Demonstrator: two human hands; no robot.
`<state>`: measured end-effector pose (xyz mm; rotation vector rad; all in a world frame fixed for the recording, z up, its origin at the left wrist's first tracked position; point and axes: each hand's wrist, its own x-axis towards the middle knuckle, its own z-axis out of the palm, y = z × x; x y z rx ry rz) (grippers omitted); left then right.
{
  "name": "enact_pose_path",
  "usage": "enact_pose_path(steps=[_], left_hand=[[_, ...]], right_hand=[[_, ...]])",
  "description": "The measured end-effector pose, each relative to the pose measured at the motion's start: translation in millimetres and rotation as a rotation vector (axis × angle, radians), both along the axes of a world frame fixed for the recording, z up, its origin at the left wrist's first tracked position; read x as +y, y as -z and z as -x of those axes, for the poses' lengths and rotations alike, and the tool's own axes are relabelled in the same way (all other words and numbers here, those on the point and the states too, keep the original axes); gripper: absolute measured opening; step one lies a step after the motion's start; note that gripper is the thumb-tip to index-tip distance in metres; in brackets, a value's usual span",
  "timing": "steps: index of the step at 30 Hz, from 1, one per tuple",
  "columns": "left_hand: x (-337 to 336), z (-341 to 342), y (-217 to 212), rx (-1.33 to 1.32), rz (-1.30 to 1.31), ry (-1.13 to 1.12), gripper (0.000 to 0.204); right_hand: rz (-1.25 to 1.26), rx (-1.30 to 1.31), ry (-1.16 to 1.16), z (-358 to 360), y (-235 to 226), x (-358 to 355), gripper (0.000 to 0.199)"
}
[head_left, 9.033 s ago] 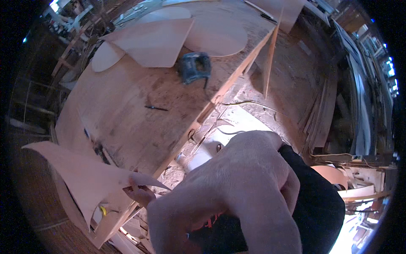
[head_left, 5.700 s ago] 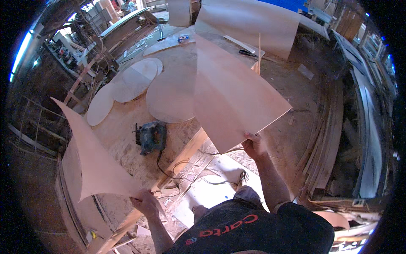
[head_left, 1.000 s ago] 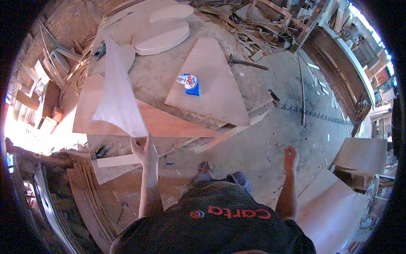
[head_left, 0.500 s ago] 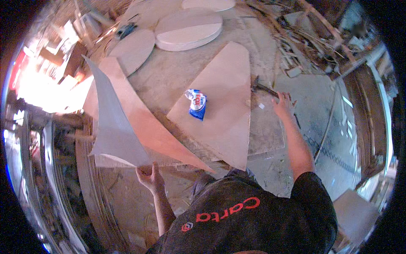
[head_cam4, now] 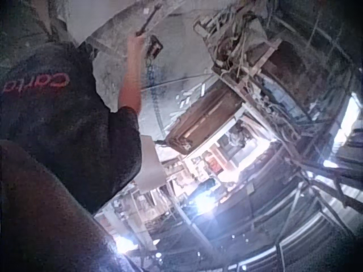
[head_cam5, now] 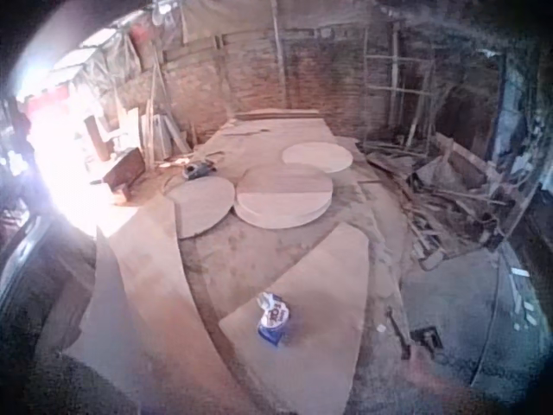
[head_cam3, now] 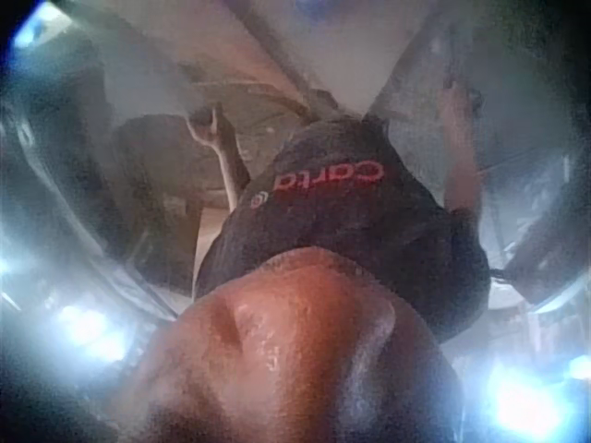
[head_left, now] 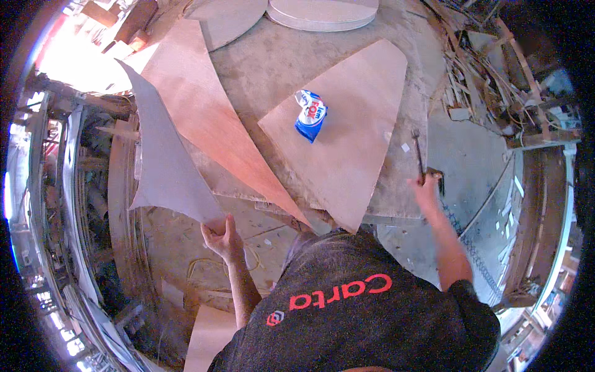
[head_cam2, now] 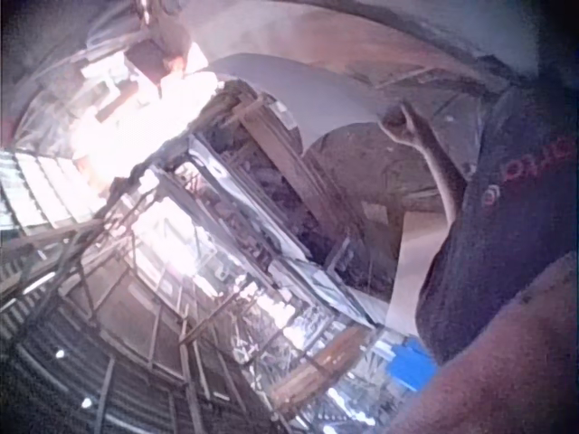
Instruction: The person aligns and joins two irregularly shaped wooden pieces on a workbench. They apply glue along the edge of one piece, press the pieces together, and secure them using a nail gun. The person then flips the assembly and continues nailing along the seam.
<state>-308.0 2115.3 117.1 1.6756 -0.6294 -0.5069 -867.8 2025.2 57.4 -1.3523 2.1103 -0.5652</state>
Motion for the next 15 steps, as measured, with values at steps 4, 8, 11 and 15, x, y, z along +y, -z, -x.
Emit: enact_pose_path(steps=[4, 8, 11, 15], left_hand=[[-6.6, -3.0, -3.5, 0.007, 0.011, 0.069, 0.046], [-18.5, -21.9, -7.9, -0.005, 0.070, 0.189, 0.042], [-24.1, -44.8, -9.4, 0.008, -0.049, 0.242, 0.043], [-22.8, -65.5, -9.3, -0.110, 0.115, 0.256, 0.043]], right_hand=[[0.025, -0.408, 0.241, -87.2, -2.0, 87.6, 0.029], [0.059, -0.337, 0.209, -147.0, -12.3, 117.4, 0.026], [-0.010, -0.046, 0.201, -176.7, -6.0, 116.3, 0.034], [0.088, -0.021, 0.310, -196.8, 22.0, 106.3, 0.044]])
